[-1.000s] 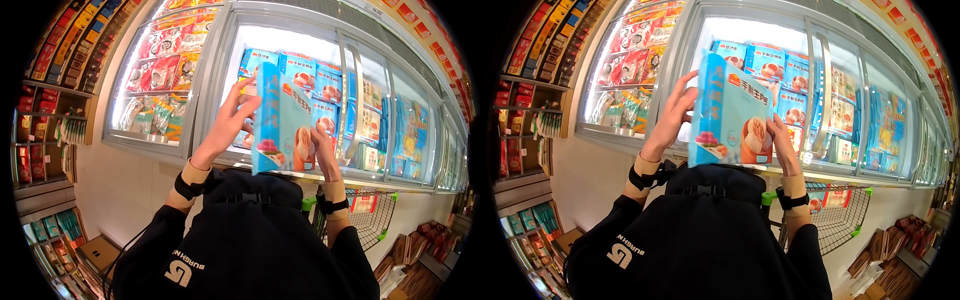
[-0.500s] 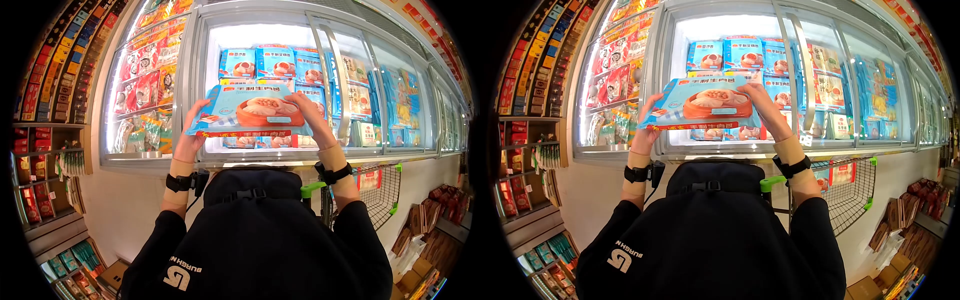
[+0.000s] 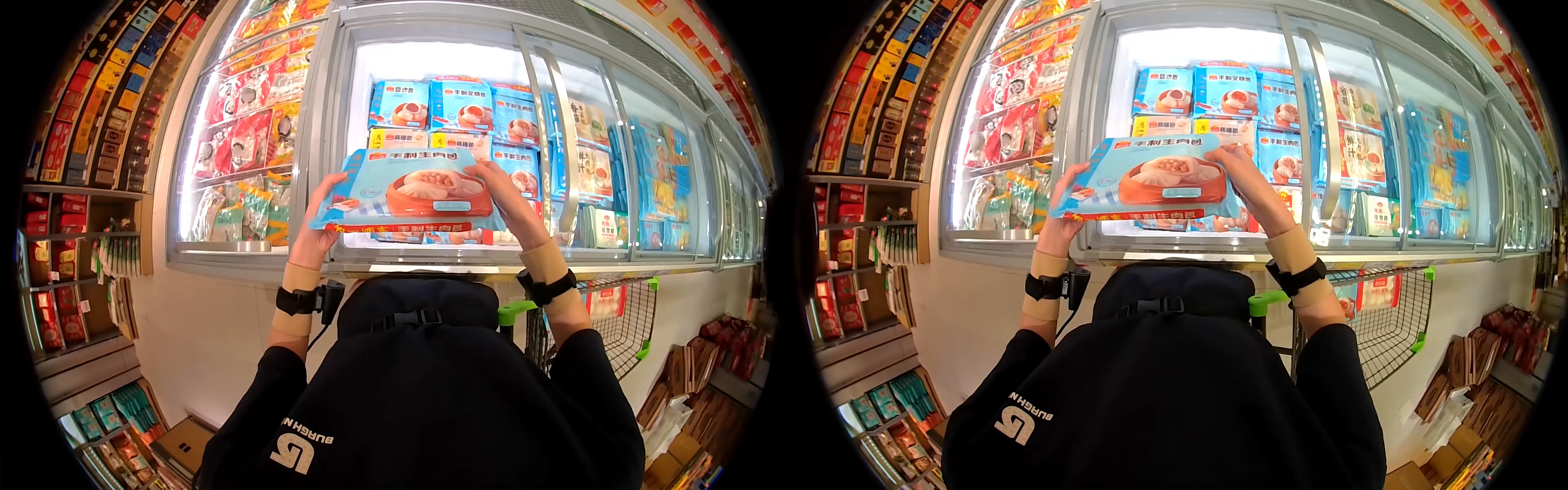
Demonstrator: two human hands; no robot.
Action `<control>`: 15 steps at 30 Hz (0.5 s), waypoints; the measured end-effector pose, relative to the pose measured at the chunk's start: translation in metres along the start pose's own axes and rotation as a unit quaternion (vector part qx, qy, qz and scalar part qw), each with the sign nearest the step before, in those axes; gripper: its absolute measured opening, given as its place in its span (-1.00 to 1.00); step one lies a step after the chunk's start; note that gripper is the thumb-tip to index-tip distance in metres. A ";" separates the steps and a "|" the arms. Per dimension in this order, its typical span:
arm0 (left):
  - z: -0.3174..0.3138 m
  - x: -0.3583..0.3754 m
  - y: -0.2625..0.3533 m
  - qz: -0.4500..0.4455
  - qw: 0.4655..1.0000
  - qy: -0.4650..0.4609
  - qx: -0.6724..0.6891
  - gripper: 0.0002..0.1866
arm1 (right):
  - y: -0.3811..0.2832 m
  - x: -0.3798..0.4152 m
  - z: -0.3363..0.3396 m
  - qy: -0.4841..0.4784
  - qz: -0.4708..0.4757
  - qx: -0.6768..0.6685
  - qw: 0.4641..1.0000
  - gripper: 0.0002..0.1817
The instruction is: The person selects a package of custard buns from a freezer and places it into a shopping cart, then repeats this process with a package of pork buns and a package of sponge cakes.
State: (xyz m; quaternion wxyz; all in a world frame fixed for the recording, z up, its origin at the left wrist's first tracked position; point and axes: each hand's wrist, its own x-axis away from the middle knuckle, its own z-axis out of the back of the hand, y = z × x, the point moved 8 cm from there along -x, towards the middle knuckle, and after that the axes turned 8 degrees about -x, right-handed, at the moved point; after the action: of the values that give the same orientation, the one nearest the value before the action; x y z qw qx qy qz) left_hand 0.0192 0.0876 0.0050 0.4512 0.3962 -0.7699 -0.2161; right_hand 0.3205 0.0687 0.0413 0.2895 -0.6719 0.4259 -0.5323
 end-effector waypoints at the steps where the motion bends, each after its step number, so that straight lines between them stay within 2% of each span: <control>1: -0.002 0.003 0.001 0.002 1.000 -0.004 -0.002 -0.66 | 0.005 -0.004 0.002 -0.006 0.000 -0.010 1.000 -0.45; 6: -0.028 0.020 0.016 0.010 0.999 0.000 -0.049 -0.59 | 0.001 -0.002 0.001 -0.008 0.036 0.007 0.999 -0.32; 9: -0.044 0.028 0.029 -0.044 0.995 -0.048 -0.077 -0.50 | -0.007 0.005 0.000 -0.009 0.055 0.051 0.997 -0.27; 15: -0.048 0.036 0.043 -0.116 0.958 -0.004 -0.263 -0.38 | -0.019 0.016 -0.008 -0.033 0.091 0.083 0.992 -0.27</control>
State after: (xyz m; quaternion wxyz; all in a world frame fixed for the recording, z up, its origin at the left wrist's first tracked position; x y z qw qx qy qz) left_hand 0.0330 0.0853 0.0778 0.5079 0.3492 -0.6366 -0.4635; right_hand 0.3190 0.0640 0.0667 0.4053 -0.6210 0.4300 -0.5150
